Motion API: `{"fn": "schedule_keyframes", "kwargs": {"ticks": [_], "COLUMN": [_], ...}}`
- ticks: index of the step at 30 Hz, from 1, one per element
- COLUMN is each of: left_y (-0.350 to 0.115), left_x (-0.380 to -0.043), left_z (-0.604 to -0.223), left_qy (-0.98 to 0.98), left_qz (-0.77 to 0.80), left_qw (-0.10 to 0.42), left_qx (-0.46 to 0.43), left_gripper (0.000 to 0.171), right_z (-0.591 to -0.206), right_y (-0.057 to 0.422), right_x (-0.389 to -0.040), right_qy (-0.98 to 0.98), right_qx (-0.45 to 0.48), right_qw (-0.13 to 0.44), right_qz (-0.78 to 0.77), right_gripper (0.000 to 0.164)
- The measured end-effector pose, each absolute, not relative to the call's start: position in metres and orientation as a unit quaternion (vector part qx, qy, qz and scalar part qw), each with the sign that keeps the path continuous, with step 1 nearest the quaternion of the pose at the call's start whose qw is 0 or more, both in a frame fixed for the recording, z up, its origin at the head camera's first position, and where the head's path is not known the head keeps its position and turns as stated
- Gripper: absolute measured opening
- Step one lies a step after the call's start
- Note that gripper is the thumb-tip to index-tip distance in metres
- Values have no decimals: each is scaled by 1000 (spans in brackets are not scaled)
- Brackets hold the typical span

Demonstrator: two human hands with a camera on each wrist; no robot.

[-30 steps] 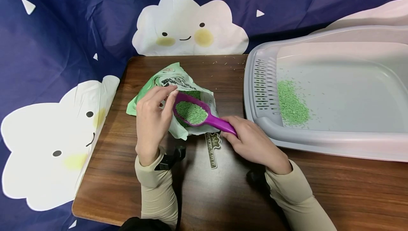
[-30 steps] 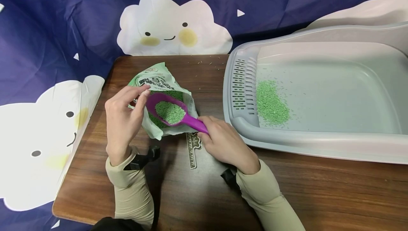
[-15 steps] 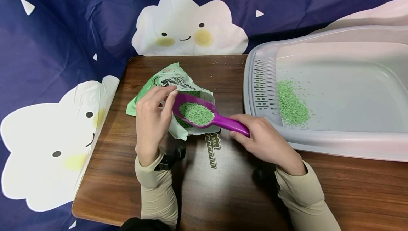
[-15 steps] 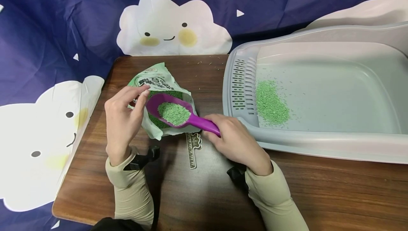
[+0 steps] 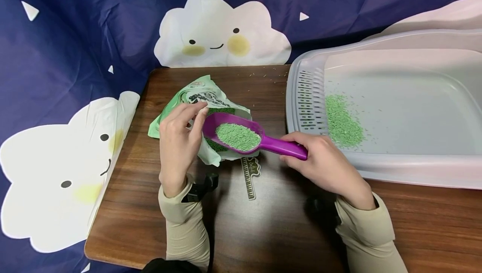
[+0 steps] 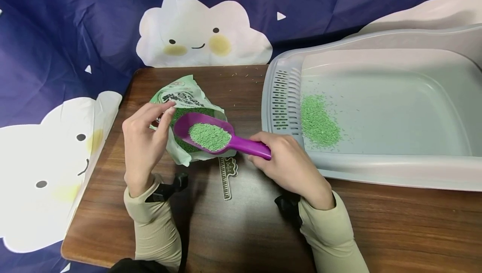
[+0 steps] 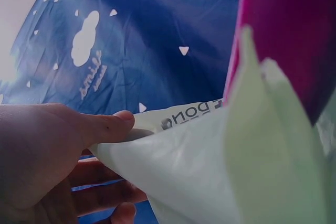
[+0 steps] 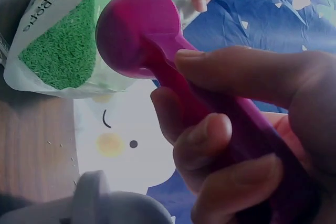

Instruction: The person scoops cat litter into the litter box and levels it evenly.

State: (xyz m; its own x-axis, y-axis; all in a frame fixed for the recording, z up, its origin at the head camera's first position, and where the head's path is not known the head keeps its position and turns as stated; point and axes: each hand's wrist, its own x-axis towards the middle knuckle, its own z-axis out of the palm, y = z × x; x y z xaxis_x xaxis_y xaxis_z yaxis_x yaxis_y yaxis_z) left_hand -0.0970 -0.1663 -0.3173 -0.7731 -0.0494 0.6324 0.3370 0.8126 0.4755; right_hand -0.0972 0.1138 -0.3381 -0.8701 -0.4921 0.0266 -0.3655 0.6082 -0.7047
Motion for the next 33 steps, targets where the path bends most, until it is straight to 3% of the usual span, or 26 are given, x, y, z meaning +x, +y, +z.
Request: {"fn": "schedule_keyframes", "kwargs": {"ticks": [14,33], "left_y": [-167,-167], "left_x": [-97,-97], "left_z": [-319,-318], "left_qy": [-891,-895], "left_qz": [-298,-294], "left_qw": [332,326], "left_qx": [-81,-80], "left_gripper": [18,19], "right_z": [-332,-324], "right_y": [130,144], "right_x": [-95,-91], "right_qy": [887,885], "right_qx": [-256,-265], "right_qw": [34,7], "right_qz": [-382,-383], "right_gripper": [20,24]}}
